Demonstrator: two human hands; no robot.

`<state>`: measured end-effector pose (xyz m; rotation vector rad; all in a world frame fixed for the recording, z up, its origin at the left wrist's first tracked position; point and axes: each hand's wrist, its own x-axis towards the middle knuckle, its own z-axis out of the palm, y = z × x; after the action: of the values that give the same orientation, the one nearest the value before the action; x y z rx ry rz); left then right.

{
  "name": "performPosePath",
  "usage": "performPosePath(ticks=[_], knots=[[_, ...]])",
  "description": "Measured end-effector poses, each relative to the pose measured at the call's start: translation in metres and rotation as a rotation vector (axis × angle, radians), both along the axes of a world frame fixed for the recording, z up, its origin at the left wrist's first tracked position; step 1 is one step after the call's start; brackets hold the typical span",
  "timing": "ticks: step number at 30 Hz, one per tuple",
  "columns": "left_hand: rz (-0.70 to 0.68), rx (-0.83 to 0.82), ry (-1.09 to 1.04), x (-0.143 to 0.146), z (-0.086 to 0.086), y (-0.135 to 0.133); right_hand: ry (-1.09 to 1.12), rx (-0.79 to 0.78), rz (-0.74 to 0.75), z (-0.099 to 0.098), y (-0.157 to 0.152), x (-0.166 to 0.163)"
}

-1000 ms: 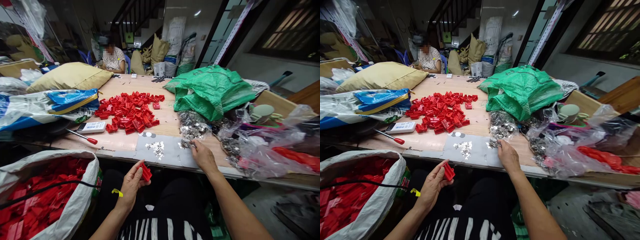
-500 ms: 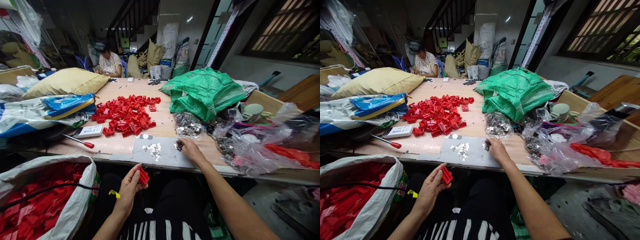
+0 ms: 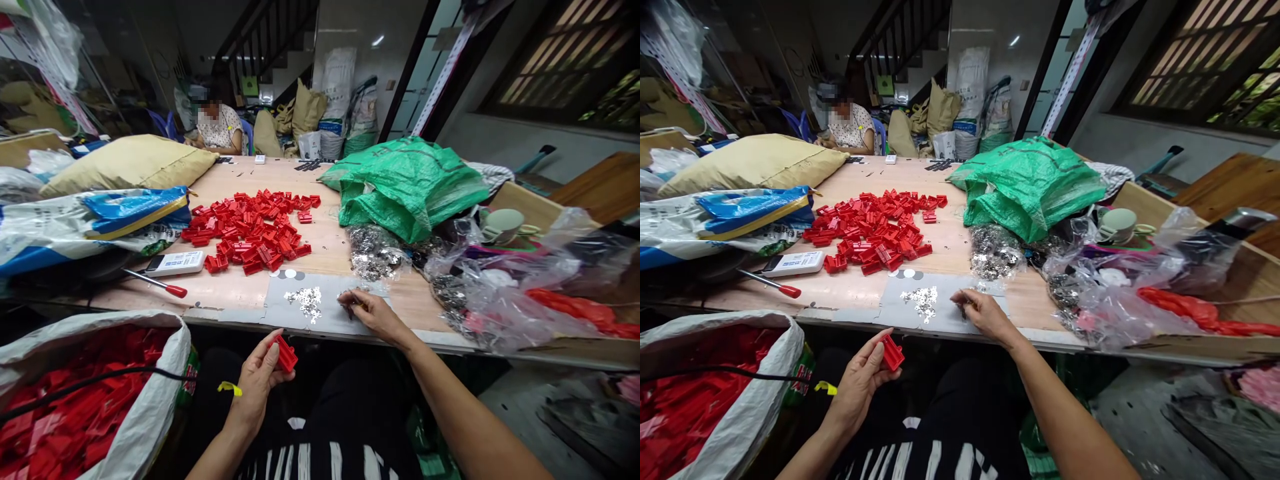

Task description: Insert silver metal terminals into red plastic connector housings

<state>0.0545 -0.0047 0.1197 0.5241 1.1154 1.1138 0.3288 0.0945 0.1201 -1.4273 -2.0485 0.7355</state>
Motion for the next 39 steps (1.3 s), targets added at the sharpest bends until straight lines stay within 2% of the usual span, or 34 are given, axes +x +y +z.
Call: performPosePath(ticks=[4, 9, 21, 29, 34, 39], knots=[[0.005, -0.001, 0.017, 0.000, 0.000, -0.001, -0.222, 0.082, -0.257, -0.005, 0.008, 0.022], [0.001, -0.004, 0.019, 0.002, 0.001, -0.002, -0.373, 0.153, -0.334, -0.006, 0.019, 0.038], [-0.040, -0.028, -0.008, 0.000, 0.001, -0.002, -0.374, 0.013, -0.290, -0.002, 0.034, 0.043], [0.013, -0.019, 0.018, 0.005, 0.004, -0.004, -0.289, -0.153, -0.123, 0.008, 0.021, 0.048], [0.009, -0.017, 0.030, 0.005, 0.004, -0.004, -0.285, -0.151, -0.191, 0.010, 0.014, 0.056], [0.002, -0.006, 0.024, 0.006, 0.003, -0.004, -0.272, -0.115, -0.210, 0.010, 0.008, 0.045]])
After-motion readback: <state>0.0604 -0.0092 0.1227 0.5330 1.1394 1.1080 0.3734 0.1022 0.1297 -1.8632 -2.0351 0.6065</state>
